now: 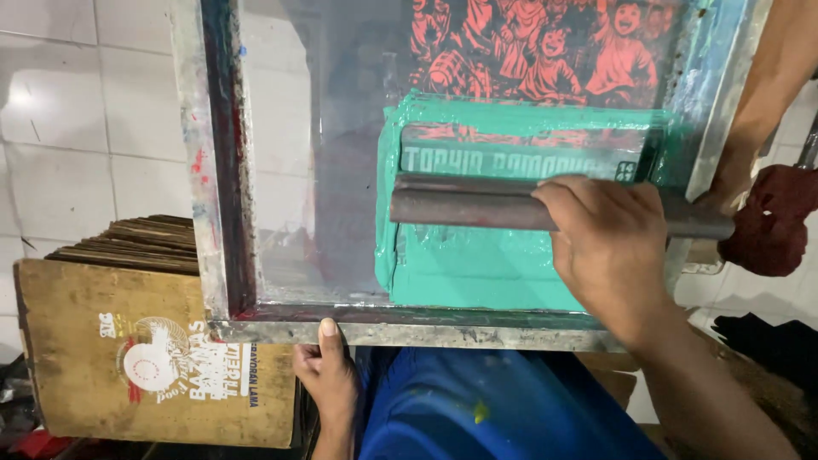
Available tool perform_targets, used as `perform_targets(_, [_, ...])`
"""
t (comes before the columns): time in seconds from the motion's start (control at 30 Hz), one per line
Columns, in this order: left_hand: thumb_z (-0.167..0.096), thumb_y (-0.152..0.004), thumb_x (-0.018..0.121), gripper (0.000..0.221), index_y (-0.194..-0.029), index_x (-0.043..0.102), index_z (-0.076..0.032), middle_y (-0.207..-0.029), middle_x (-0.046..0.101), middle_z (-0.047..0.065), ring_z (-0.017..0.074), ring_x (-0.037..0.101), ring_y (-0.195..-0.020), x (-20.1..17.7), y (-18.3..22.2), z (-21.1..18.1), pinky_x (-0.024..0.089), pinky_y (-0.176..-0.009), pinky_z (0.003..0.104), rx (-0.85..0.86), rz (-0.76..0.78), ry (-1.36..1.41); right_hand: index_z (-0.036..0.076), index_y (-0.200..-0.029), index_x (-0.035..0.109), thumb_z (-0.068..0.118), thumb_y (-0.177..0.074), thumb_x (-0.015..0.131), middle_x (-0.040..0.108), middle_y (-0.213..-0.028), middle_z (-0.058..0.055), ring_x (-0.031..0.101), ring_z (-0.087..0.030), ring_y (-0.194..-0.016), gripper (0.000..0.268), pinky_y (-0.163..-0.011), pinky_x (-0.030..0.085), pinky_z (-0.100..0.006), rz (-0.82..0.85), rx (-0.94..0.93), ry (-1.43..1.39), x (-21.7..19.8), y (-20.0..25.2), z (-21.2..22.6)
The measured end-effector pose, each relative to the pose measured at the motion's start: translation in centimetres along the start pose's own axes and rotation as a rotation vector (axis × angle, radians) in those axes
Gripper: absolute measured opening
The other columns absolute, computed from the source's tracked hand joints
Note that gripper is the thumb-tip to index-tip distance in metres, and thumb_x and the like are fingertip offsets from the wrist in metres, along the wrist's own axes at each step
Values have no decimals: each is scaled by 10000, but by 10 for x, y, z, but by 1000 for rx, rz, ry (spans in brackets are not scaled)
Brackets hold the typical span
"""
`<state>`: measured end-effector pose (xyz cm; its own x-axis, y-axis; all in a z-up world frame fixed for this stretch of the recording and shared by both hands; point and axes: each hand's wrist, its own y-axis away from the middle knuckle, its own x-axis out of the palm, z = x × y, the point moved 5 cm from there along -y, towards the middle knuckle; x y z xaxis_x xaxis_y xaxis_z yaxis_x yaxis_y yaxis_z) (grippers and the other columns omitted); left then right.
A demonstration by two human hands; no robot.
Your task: Screen printing a design onto a t-shirt using a squeegee and ink
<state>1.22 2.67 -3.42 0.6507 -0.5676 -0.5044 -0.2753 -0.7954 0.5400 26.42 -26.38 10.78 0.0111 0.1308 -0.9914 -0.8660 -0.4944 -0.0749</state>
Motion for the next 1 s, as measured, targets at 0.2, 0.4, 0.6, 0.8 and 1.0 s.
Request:
perform_targets(0.2, [-485, -916, 681, 521, -736, 313, -162, -658, 228, -67, 53, 241, -601, 0, -3, 1, 239, -528, 286, 32, -17, -36, 210, -1107, 752, 26, -840, 601, 754, -1182, 54, 684, -179, -975, 358, -763, 394, -390, 35, 17, 31, -5, 52, 44])
perform_targets(0.4, [-449, -928, 692, 495, -751, 320, -175, -632, 264, -78, 38, 263, -600, 2, 3, -8, 258, -513, 271, 22, 22, 76, 168, -1031, 747, -24, -963, 566, 758, -1161, 27, 700, -174, -958, 273, -784, 392, -365, -17, 59, -26, -12, 88, 80])
perform_targets(0.6, [-607, -808, 593, 641, -1191, 239, -234, -1178, 239, -8, 145, 290, -1080, -12, 0, -30, 274, -880, 345, -128, 153, -111, 171, -1131, 714, 40, -967, 578, 709, -1282, 22, 676, -165, -1112, 250, -827, 394, -353, -16, 55, 28, -11, 117, 92])
perform_targets(0.8, [-399, -937, 713, 996, -1556, 7, -64, -1676, -30, 276, 460, 106, -1588, -44, -36, -132, 190, -1317, 583, 566, -27, -60, 111, -1337, 646, 360, -919, 622, 526, -1476, -161, 533, -382, -1283, 487, -1008, 414, -578, 242, 387, -330, -19, 162, 9])
perform_targets(1.0, [-388, -954, 704, 736, -1448, 410, 71, -1283, 531, 236, 344, 564, -1179, -12, -70, -200, 452, -1011, 489, 781, 246, -472, 86, -1421, 542, 536, -1124, 286, 619, -1309, -264, 575, -496, -1174, 597, -907, 418, -594, 415, 1321, -417, -7, 184, -61])
